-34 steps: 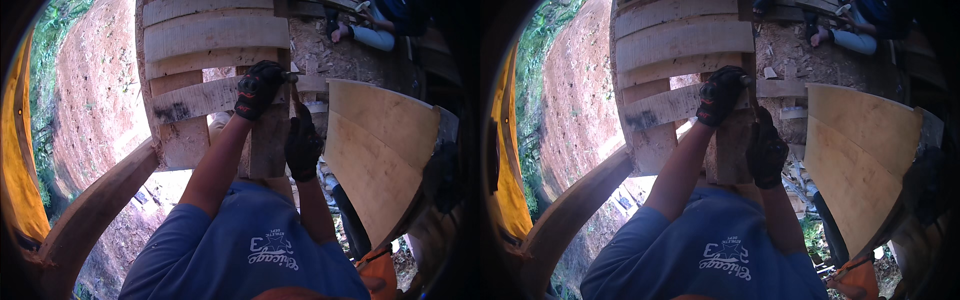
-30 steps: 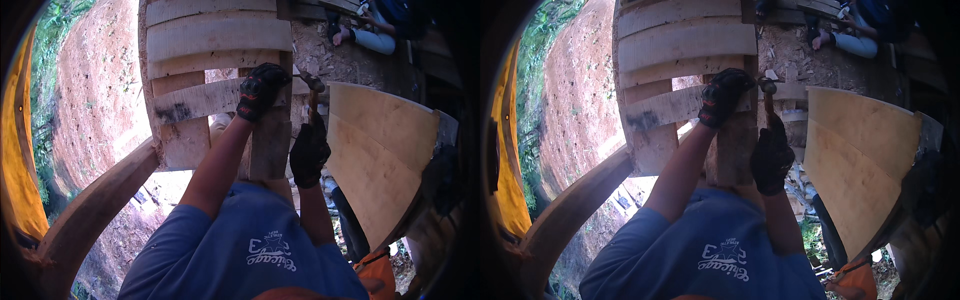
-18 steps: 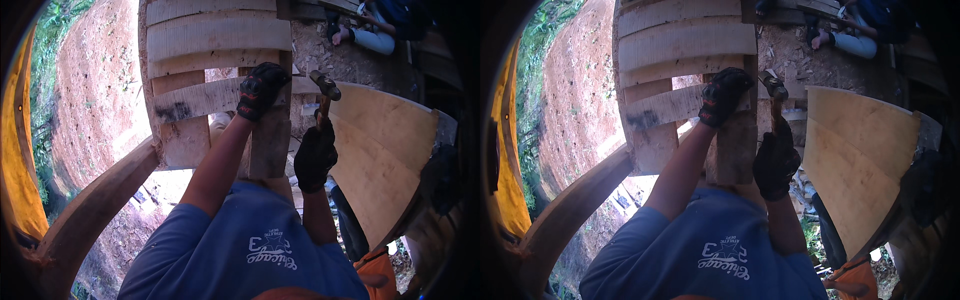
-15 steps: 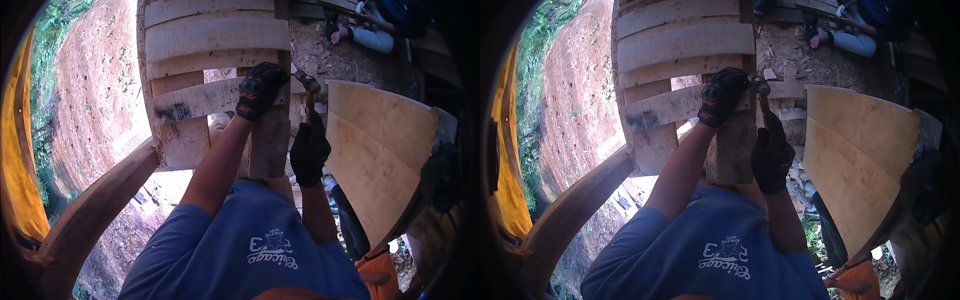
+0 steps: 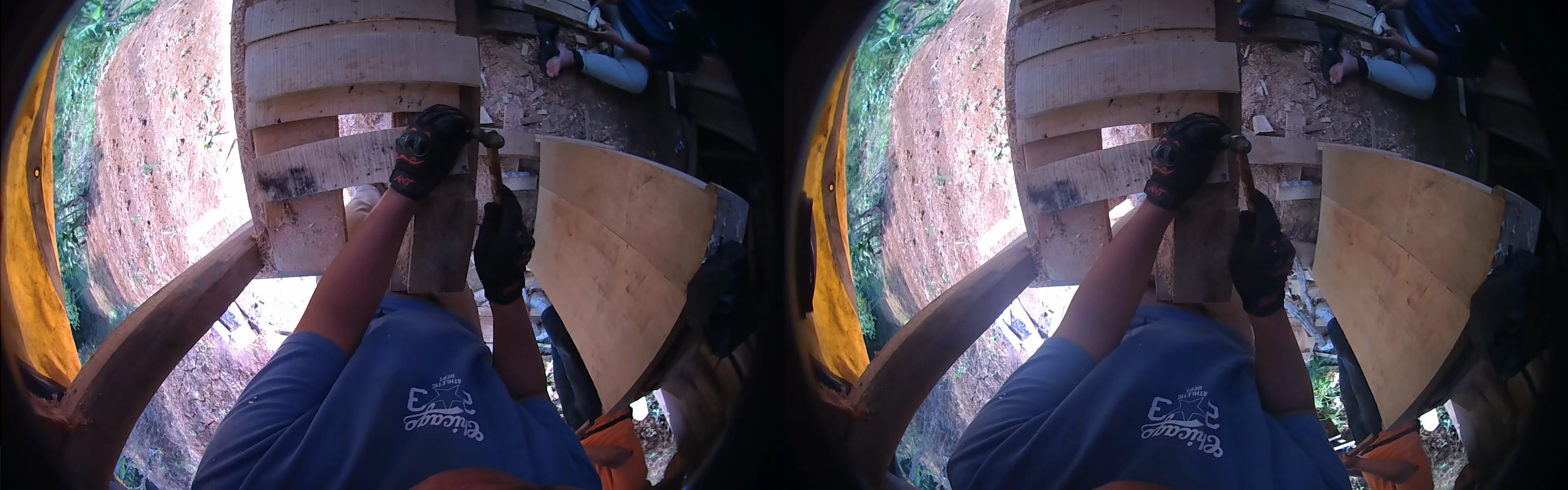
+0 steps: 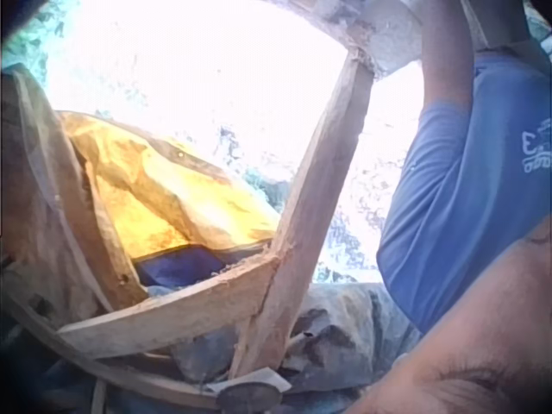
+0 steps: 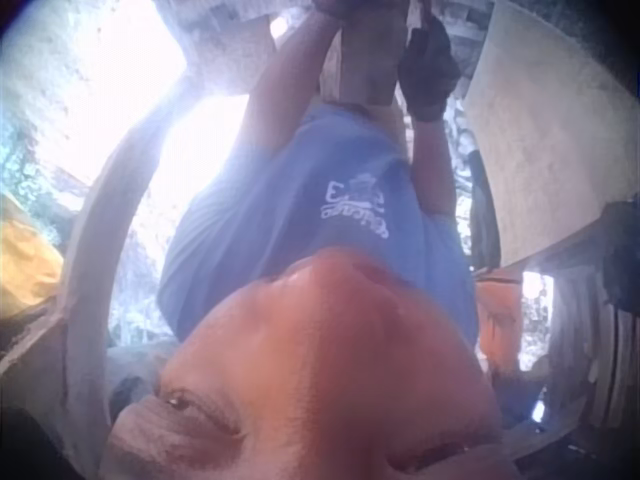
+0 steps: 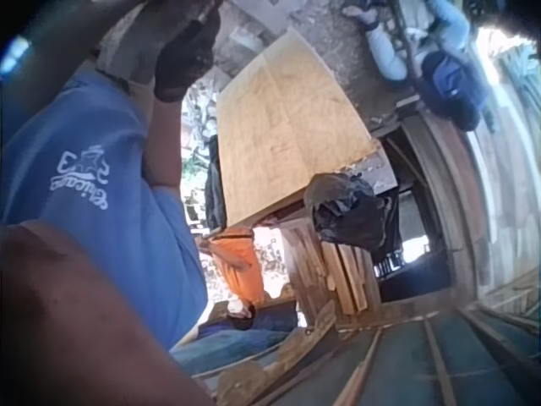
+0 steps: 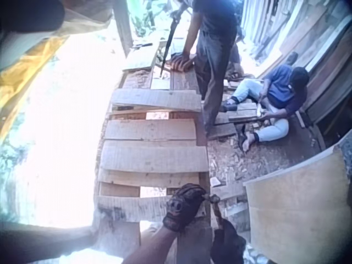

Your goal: The person hammers nails into a wood plank to secure it to a wooden floor structure, then moves a loose wooden block onto the structure and hammers it into place.

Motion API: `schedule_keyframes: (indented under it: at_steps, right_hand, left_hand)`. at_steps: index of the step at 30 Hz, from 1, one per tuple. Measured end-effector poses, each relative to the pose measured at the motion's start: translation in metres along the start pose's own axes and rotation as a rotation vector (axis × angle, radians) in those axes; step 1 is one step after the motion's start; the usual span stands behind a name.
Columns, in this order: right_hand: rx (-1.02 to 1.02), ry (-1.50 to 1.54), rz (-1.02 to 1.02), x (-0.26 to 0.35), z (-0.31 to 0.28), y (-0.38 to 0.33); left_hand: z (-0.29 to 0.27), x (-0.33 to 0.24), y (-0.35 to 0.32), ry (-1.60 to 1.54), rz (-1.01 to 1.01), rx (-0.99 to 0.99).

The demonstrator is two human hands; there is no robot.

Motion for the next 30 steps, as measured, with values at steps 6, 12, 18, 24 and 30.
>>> schedule_keyframes:
  at_steps: [6, 12, 18, 24, 30]
  right_hand:
    - [-0.004, -0.063, -0.047, -0.009, 0.002, -0.009]
    - [0.077, -0.032, 0.063, -0.001, 0.0, -0.009]
    - [0.071, -0.007, 0.071, -0.004, 0.001, -0.015]
    - [0.043, -0.015, 0.077, -0.009, 0.0, -0.021]
    - [0.084, 0.018, 0.105, -0.021, 0.006, -0.049]
  left_hand:
    - [0.0, 0.001, -0.002, 0.01, 0.002, -0.022]
    - [0.0, 0.001, -0.002, 0.013, 0.003, -0.006]
    - [-0.002, -0.004, 0.002, -0.018, 0.01, -0.005]
    - [-0.002, -0.005, 0.002, 0.003, -0.001, -0.003]
    - [-0.002, -0.005, 0.002, 0.026, -0.002, 0.014]
Point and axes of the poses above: each hand's wrist, its own y-axis towards the middle knuckle, its own z-axis out of the palm, x = y × z, the point moved 4 cm from there along y, towards the middle knuckle, and after that the axes turned 10 degrees about -x, right-handed, at the moved point
